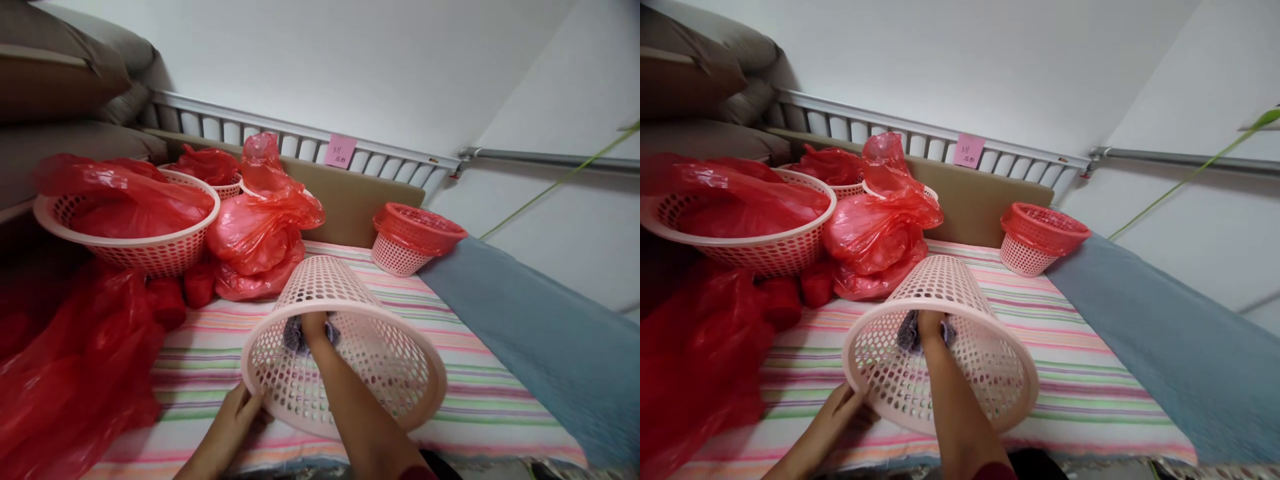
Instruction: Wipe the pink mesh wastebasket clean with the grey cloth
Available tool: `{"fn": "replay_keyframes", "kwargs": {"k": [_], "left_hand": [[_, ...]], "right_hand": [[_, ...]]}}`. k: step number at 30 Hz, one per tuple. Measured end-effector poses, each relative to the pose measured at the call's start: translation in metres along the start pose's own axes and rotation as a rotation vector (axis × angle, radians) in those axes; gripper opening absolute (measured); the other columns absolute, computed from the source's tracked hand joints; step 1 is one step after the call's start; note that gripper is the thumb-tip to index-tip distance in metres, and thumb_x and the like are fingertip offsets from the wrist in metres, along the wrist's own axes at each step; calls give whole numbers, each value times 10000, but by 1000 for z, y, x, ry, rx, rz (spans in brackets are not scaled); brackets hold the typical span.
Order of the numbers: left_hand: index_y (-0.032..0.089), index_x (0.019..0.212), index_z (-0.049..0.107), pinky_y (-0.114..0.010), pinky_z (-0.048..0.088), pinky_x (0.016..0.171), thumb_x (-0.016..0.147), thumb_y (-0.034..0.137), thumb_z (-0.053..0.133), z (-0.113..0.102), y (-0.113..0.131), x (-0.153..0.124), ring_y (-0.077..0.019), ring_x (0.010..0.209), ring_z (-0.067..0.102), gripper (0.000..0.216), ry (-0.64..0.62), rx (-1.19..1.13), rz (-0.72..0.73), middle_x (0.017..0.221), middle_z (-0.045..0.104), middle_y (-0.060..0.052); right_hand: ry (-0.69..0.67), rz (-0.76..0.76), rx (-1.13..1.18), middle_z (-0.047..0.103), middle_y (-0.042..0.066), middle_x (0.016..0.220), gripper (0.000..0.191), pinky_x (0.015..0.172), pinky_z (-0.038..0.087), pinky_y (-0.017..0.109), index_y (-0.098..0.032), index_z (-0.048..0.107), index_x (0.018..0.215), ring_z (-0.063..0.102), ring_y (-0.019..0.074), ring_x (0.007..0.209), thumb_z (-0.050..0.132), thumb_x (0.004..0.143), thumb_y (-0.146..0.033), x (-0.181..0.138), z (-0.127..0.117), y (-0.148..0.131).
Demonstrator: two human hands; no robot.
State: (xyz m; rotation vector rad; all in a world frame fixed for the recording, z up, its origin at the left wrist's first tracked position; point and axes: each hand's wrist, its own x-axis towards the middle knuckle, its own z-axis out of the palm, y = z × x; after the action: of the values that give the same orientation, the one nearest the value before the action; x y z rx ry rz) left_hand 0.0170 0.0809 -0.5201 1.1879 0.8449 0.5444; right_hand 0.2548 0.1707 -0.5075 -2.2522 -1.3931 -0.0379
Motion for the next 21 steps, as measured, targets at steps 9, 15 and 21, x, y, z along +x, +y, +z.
{"fn": "replay_keyframes", "kwargs": {"k": [9,15,21], "left_hand": [[171,848,631,-373,541,705,699,664,548,-5,-8,9,-265,708,677,521,62,-14,77,715,734,-62],[142,899,696,-428,410,989,747,590,536,5,-6,-4,-333,1032,606,499,144,88,187,1013,731,-105],[163,749,620,-421,520,807,680,743,473,28,-27,-10,-302,780,688,602,41,34,30,786,761,-123]], "right_hand": [[-181,-34,-73,611,123,1119,394,913,431,351,-147,577,1137,552,263,1073,558,744,-144,-120,-27,-36],[-159,-191,71,616,91,1110,430,920,436,363,-200,578,1116,560,256,1063,533,694,-133,-197,-37,-26],[-78,18,74,605,147,1133,417,957,403,361,-114,562,1168,536,270,1115,529,759,-186,-112,-26,-26]]}}
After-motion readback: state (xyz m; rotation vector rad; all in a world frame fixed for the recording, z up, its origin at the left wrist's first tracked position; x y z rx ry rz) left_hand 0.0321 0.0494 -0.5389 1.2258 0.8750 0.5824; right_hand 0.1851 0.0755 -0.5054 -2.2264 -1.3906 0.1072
